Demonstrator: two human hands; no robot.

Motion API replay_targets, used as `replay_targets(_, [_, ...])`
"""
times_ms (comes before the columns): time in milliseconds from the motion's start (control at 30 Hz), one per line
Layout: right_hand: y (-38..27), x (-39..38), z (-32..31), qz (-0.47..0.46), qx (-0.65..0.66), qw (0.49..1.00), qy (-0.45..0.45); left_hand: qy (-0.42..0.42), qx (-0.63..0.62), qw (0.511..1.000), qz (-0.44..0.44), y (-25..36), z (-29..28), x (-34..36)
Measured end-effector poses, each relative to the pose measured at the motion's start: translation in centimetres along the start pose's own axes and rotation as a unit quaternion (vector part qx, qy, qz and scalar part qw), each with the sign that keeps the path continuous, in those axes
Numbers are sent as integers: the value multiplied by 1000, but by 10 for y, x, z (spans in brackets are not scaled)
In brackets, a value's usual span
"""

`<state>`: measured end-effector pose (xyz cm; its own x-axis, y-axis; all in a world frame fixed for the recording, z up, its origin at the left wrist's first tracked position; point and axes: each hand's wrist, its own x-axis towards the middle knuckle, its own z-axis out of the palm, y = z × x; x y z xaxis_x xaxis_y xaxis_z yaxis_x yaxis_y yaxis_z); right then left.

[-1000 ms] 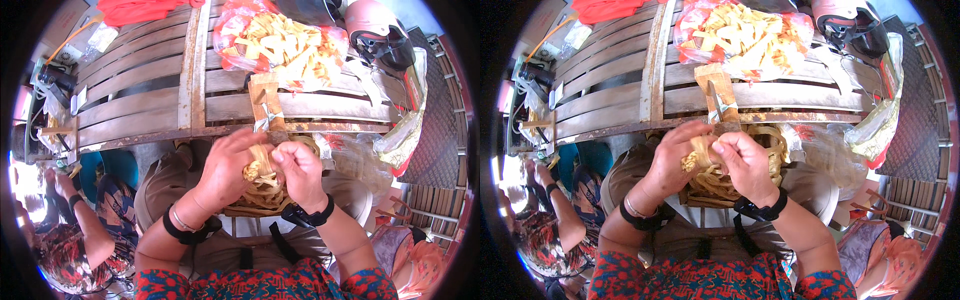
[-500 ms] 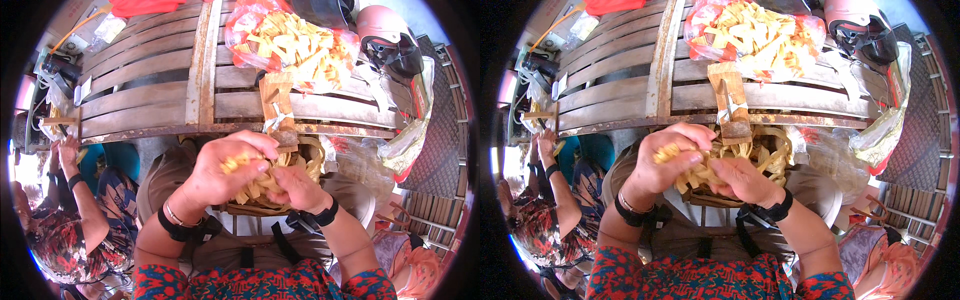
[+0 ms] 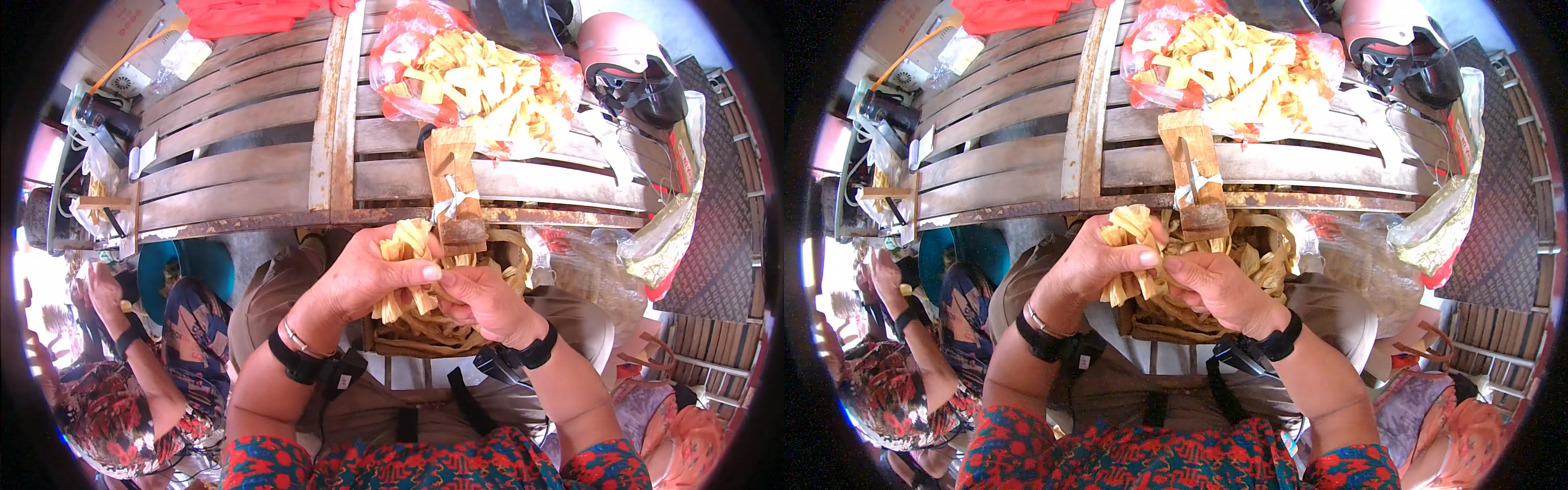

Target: The person weaves and folds long yellow strips of material by hand, occasionally pulling them through a fixed wooden slot on the table.

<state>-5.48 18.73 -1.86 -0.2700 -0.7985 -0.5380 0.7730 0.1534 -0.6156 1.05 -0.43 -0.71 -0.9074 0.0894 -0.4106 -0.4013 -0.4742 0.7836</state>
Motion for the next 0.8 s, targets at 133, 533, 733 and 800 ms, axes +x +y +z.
replay_targets(133, [-16,-8,-6,-67,-178,972,135,66,9,996,60,-3,2,-2])
replay_targets(533, [-37,43,-38,-284,-587,614,446,238,265,929,96,-21,-1,66])
replay_targets(733, [-27,23,-19,-431,-524,644,353,212,164,959,87,-8,0,40])
replay_targets(800, [-21,20,-15,-518,-591,578,218,126,123,977,117,-19,8,31])
